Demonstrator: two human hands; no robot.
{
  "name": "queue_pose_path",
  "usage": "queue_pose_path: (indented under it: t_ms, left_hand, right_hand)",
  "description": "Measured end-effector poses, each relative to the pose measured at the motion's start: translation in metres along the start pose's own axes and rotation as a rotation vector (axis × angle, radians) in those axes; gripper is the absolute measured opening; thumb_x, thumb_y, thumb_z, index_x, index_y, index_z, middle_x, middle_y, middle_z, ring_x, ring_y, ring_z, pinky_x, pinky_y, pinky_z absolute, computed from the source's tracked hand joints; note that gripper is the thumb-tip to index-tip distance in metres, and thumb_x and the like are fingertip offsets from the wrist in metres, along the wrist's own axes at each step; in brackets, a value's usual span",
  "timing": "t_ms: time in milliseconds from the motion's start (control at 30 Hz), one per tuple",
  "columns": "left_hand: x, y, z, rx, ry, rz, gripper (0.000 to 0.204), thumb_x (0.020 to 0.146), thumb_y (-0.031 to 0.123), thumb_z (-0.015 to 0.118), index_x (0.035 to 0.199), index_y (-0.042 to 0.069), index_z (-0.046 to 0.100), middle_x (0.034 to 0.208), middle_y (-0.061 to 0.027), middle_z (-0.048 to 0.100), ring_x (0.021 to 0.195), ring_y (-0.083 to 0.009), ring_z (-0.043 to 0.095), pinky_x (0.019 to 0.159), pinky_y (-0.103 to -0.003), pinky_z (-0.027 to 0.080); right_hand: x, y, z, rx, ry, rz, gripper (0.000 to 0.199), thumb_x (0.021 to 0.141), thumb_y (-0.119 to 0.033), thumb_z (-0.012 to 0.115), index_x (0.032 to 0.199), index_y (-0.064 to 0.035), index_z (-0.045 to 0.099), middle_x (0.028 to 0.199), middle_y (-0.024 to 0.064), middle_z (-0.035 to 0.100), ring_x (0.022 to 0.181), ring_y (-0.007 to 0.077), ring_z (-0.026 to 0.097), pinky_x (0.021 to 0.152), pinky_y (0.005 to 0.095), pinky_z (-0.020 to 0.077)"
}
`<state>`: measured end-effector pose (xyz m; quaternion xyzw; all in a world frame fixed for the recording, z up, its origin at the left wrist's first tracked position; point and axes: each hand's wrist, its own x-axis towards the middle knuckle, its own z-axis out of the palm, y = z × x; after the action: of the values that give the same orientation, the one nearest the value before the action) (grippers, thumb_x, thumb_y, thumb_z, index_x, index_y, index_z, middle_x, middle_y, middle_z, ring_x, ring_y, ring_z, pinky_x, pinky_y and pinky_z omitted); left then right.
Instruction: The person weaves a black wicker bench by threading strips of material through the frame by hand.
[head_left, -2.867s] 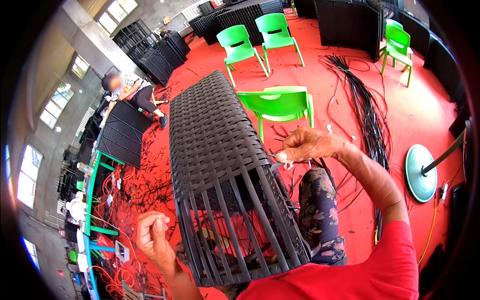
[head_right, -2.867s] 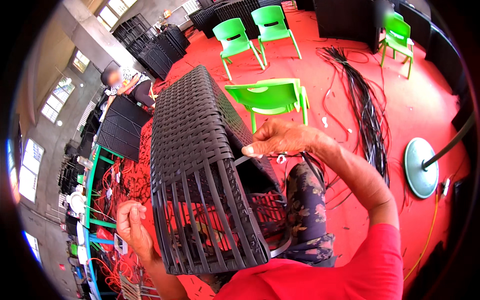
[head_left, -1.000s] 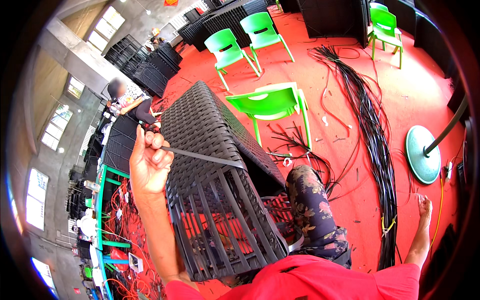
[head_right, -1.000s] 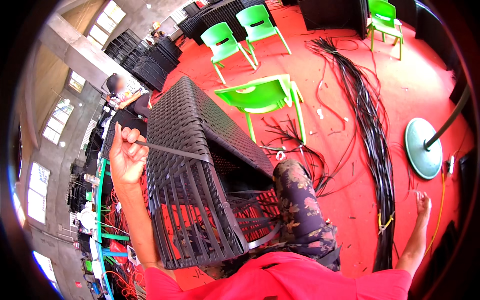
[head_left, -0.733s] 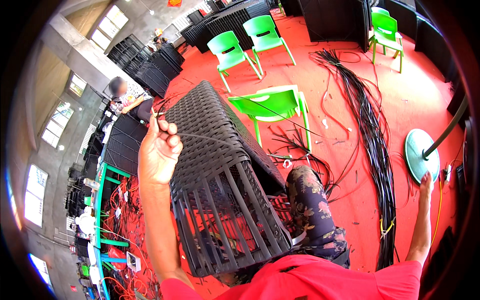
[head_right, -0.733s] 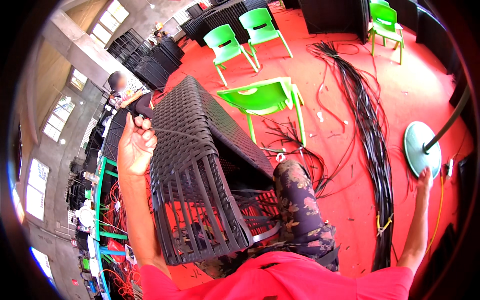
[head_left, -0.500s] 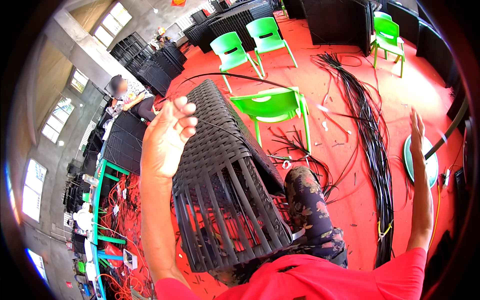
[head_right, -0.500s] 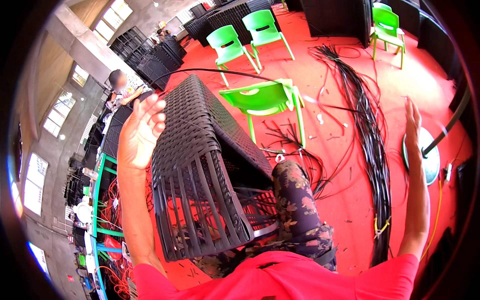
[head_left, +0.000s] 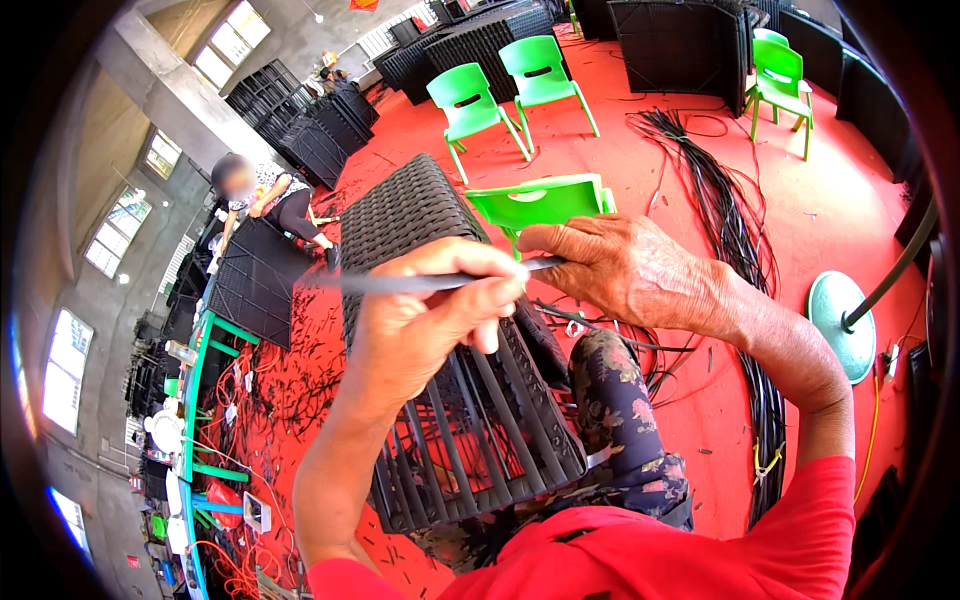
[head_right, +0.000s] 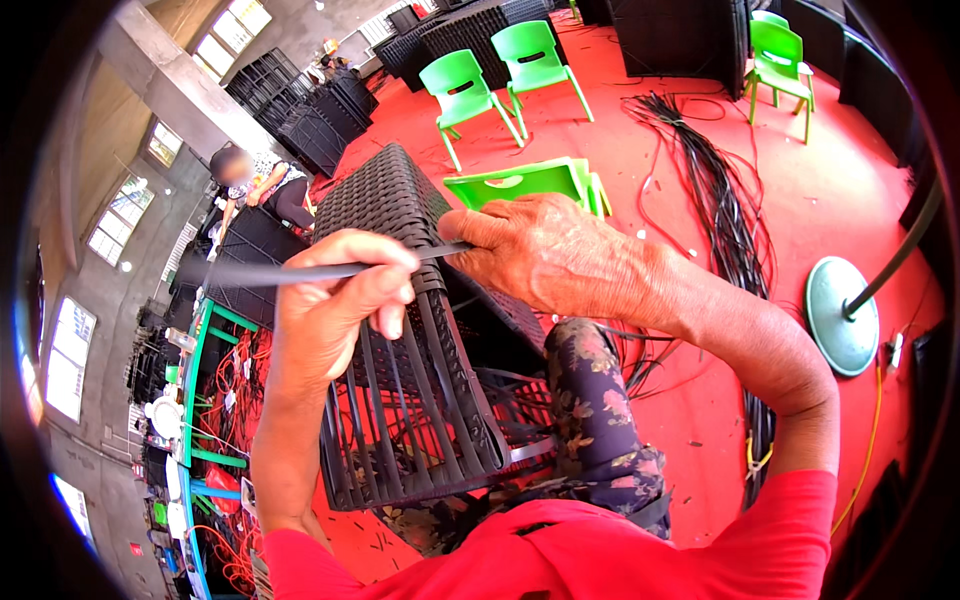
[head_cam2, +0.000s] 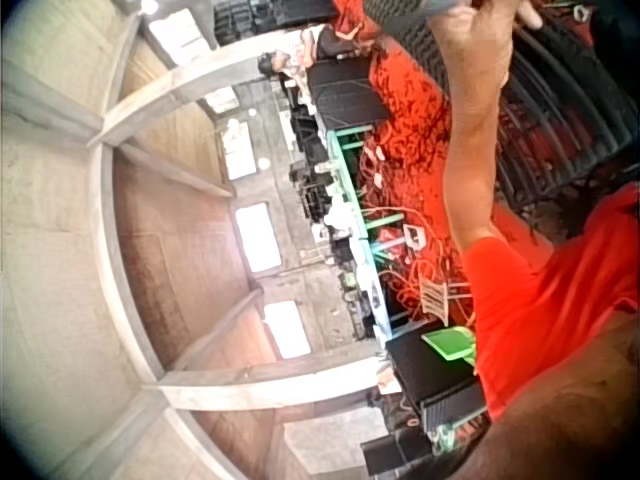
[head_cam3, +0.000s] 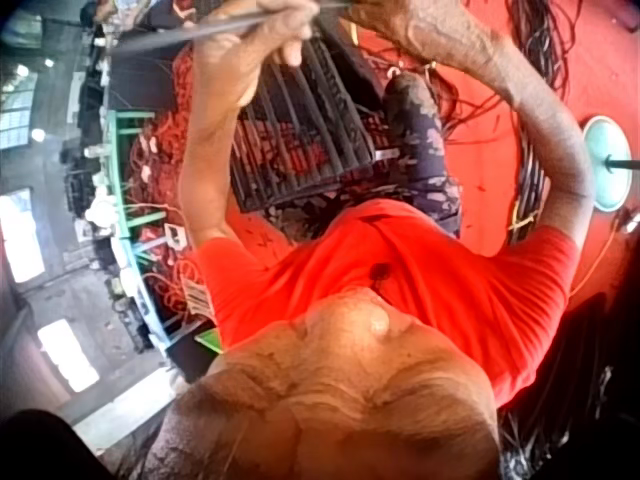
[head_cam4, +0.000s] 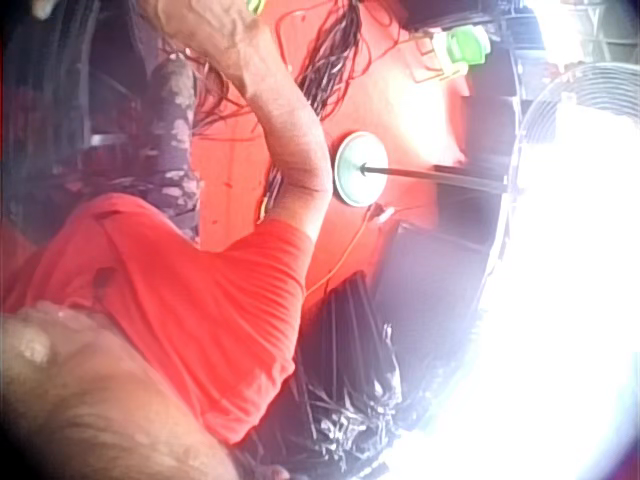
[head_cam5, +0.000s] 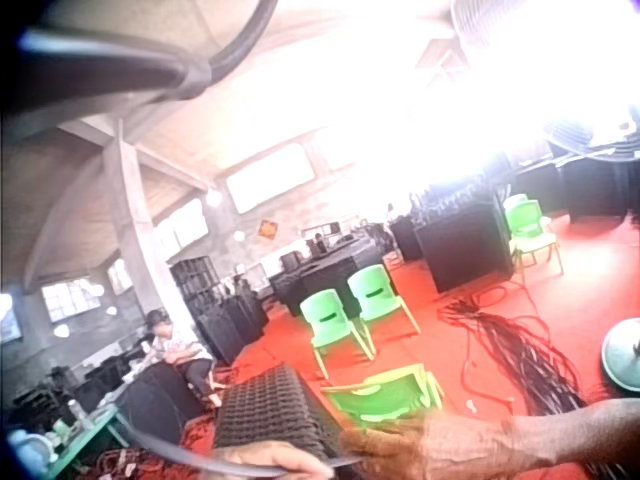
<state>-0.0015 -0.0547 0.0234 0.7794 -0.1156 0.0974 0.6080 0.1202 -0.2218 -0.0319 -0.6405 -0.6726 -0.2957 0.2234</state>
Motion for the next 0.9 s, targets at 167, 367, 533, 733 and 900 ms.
queue_pose_path:
  t_ms: [167,367,533,733,900]
  left_hand:
    - [-0.017,0.008,-0.025,-0.270,0.112,0.043,0.024,0.090,0.021,0.047,0.091,-0.002,0.055,0.071,-0.0088,0.056,0.051,-0.0109,0.051,0.045,-0.021,0.042]
    - [-0.017,0.001,-0.028,-0.091,0.162,-0.044,0.024,0.091,0.022,0.047,0.091,0.000,0.056,0.072,-0.0038,0.057,0.054,-0.0090,0.053,0.048,-0.019,0.040]
    - [-0.008,-0.001,-0.025,0.098,0.265,-0.018,0.022,0.089,0.021,0.049,0.090,0.001,0.056,0.071,-0.0051,0.056,0.052,-0.0105,0.052,0.047,-0.021,0.039]
    - [-0.011,-0.015,-0.023,0.086,0.164,-0.111,0.024,0.090,0.023,0.046,0.092,0.000,0.055,0.074,-0.0057,0.058,0.055,-0.0095,0.054,0.051,-0.019,0.039]
    - [0.001,-0.010,-0.009,0.033,0.016,-0.140,0.028,0.089,0.024,0.050,0.103,0.000,0.049,0.077,-0.0070,0.059,0.058,-0.0095,0.055,0.051,-0.019,0.040]
  right_hand:
    - [-0.012,0.003,-0.004,0.112,-0.116,0.075,0.020,0.073,-0.009,0.058,0.093,-0.0041,0.059,0.107,0.0100,0.054,0.089,0.0258,0.058,0.072,0.0330,0.0501]
    - [-0.004,-0.008,-0.002,1.031,0.124,0.280,0.023,0.076,-0.016,0.068,0.089,-0.0065,0.052,0.105,0.0047,0.052,0.121,0.0239,0.034,0.092,0.0369,0.0348]
    - [0.001,0.013,-0.024,0.880,0.523,0.518,0.027,0.086,-0.023,0.055,0.107,-0.0066,0.057,0.088,-0.0030,0.056,0.089,0.0071,0.051,0.076,0.0225,0.0421]
    - [0.019,-0.010,0.003,0.590,0.431,0.335,0.021,0.087,-0.017,0.054,0.101,-0.0005,0.055,0.095,0.0049,0.060,0.088,0.0138,0.057,0.073,0.0273,0.0456]
    - [0.018,-0.014,0.022,1.373,0.047,0.606,0.017,0.087,-0.017,0.054,0.095,-0.0028,0.056,0.079,0.0013,0.059,0.070,0.0076,0.054,0.062,0.0225,0.0435]
